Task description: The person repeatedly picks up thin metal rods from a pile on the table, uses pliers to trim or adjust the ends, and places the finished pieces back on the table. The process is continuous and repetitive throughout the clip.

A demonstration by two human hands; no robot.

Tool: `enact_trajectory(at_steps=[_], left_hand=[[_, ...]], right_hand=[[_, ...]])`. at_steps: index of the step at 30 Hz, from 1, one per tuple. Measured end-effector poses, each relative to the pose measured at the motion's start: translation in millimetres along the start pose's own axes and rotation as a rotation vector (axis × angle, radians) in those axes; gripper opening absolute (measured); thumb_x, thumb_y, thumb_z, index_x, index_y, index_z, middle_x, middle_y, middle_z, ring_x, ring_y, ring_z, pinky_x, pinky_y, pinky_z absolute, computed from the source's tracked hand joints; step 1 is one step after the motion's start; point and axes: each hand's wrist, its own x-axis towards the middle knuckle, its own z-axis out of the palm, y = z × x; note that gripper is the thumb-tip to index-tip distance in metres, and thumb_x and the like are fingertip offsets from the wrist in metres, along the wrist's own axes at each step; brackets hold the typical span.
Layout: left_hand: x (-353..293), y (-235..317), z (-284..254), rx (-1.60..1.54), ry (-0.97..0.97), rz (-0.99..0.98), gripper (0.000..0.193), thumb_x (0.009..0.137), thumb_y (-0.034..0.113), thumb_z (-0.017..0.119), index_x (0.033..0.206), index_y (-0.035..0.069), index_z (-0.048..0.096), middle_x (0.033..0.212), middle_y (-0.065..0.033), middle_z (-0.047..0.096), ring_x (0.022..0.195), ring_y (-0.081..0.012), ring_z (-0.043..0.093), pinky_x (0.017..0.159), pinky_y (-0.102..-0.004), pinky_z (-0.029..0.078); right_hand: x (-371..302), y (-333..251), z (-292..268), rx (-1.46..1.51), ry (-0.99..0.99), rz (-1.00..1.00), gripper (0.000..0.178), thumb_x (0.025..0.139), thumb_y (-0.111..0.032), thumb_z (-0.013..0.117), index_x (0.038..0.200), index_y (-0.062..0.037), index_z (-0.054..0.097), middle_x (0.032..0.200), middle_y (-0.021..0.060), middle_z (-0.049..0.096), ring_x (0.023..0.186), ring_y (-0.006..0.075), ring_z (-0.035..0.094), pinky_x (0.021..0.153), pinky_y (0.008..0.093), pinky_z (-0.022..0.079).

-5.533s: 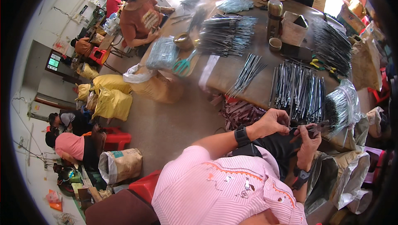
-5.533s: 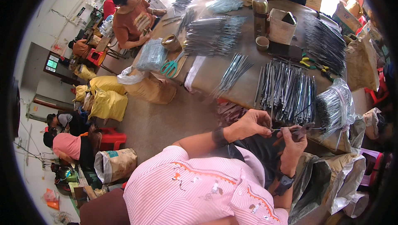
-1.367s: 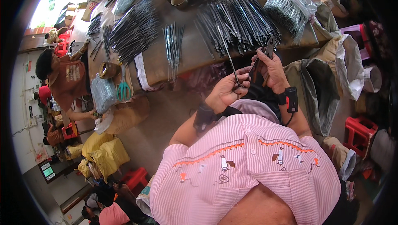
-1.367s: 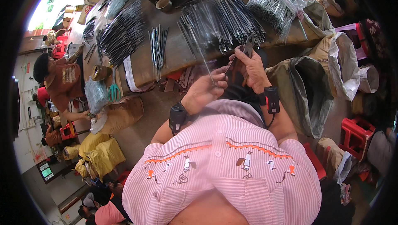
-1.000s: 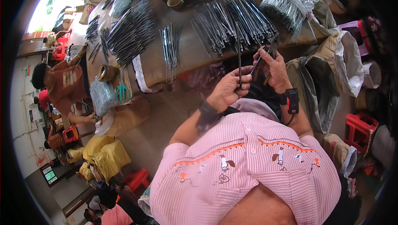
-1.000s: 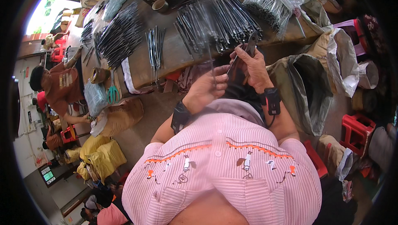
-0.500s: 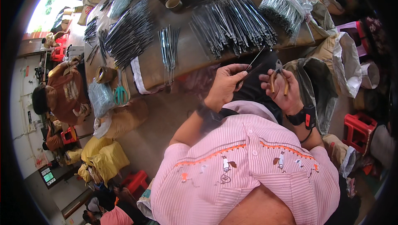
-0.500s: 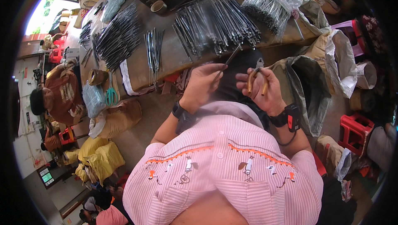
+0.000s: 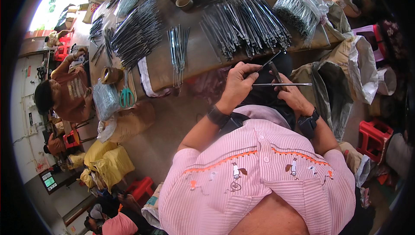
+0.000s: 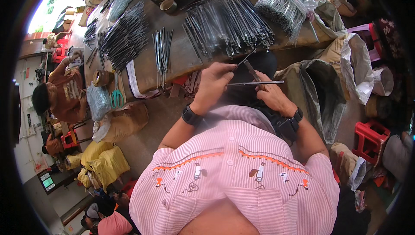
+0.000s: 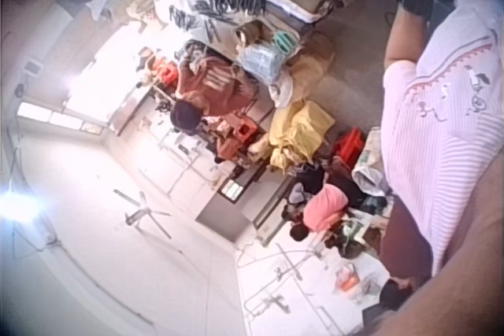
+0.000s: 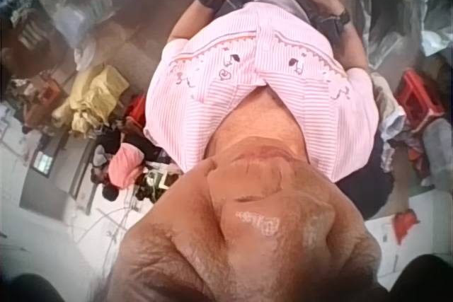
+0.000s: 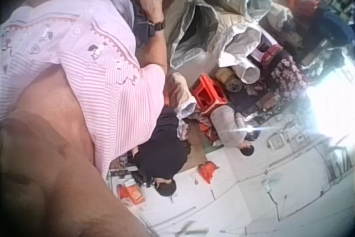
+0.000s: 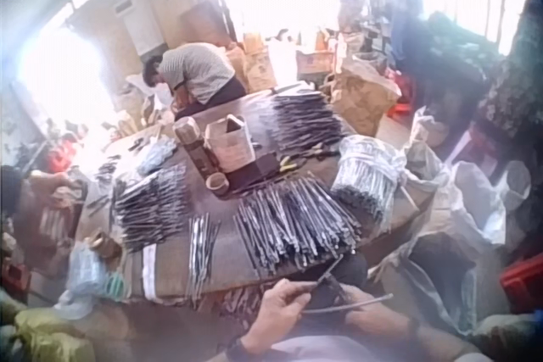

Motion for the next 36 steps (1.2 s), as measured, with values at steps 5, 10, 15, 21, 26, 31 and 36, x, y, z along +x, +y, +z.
enact_trajectory(at_steps=[5, 10, 15, 21, 26, 31, 36], left_hand=[[2, 0, -1, -0.004, 0.018, -0.007, 0.021, 0.083, -0.001, 0.061, 0.102, 0.001, 0.068, 0.082, -0.0043, 0.057, 0.07, -0.012, 0.052, 0.063, -0.0237, 0.042], [2, -4, -2, 0.016, 0.033, 0.044, 0.02, 0.086, 0.001, 0.06, 0.105, 0.0, 0.066, 0.083, -0.0014, 0.06, 0.058, -0.0044, 0.049, 0.05, -0.0192, 0.041], [1, -9, -5, 0.084, 0.033, 0.039, 0.02, 0.086, 0.001, 0.061, 0.105, 0.0, 0.067, 0.083, -0.0024, 0.061, 0.058, -0.0045, 0.05, 0.05, -0.0196, 0.041], [-2, 0, -6, 0.02, 0.026, -0.077, 0.019, 0.085, 0.001, 0.061, 0.102, 0.0, 0.068, 0.082, -0.0042, 0.055, 0.069, -0.0107, 0.051, 0.061, -0.0239, 0.042], [-5, 15, -14, 0.073, 0.009, -0.112, 0.025, 0.083, 0.008, 0.067, 0.107, 0.002, 0.067, 0.087, -0.0058, 0.049, 0.076, -0.0143, 0.051, 0.068, -0.0274, 0.044], [-19, 15, -37, 0.431, 0.135, 0.113, 0.039, 0.077, 0.016, 0.075, 0.113, 0.005, 0.066, 0.091, -0.0076, 0.047, 0.079, -0.0172, 0.05, 0.07, -0.0286, 0.045], [-28, 13, -53, 0.499, 0.263, 0.173, 0.03, 0.078, 0.007, 0.071, 0.107, 0.005, 0.068, 0.084, -0.0118, 0.05, 0.076, -0.0248, 0.053, 0.069, -0.0316, 0.045]], right_hand=[[3, -6, -8, -0.337, 0.009, -0.082, 0.072, 0.071, -0.006, 0.047, 0.143, -0.0091, 0.035, 0.111, 0.0151, 0.05, 0.085, 0.0275, 0.052, 0.082, 0.0328, 0.045], [12, -3, -4, -0.367, 0.097, -0.271, 0.06, 0.073, -0.007, 0.049, 0.133, -0.0092, 0.048, 0.107, 0.0196, 0.057, 0.088, 0.0355, 0.056, 0.081, 0.0377, 0.046], [9, -6, -7, -0.561, 0.12, -0.279, 0.039, 0.076, -0.004, 0.05, 0.114, -0.001, 0.056, 0.078, 0.0169, 0.057, 0.066, 0.0268, 0.053, 0.064, 0.0323, 0.044], [8, -10, -2, -0.549, 0.13, -0.248, 0.029, 0.076, -0.006, 0.053, 0.104, -0.0012, 0.059, 0.066, 0.0178, 0.052, 0.057, 0.0299, 0.051, 0.057, 0.0353, 0.043], [10, -13, 0, -0.556, 0.178, -0.303, 0.029, 0.076, -0.006, 0.053, 0.103, -0.0016, 0.06, 0.065, 0.0183, 0.053, 0.055, 0.0295, 0.051, 0.055, 0.0354, 0.043], [22, -23, 5, -0.573, 0.183, -0.236, 0.029, 0.076, -0.007, 0.053, 0.104, -0.0018, 0.059, 0.066, 0.018, 0.054, 0.056, 0.0297, 0.053, 0.056, 0.0356, 0.044], [42, -33, 25, -0.573, 0.139, -0.224, 0.032, 0.073, -0.012, 0.054, 0.104, -0.0071, 0.06, 0.073, 0.0215, 0.06, 0.072, 0.0424, 0.058, 0.065, 0.0474, 0.046]])
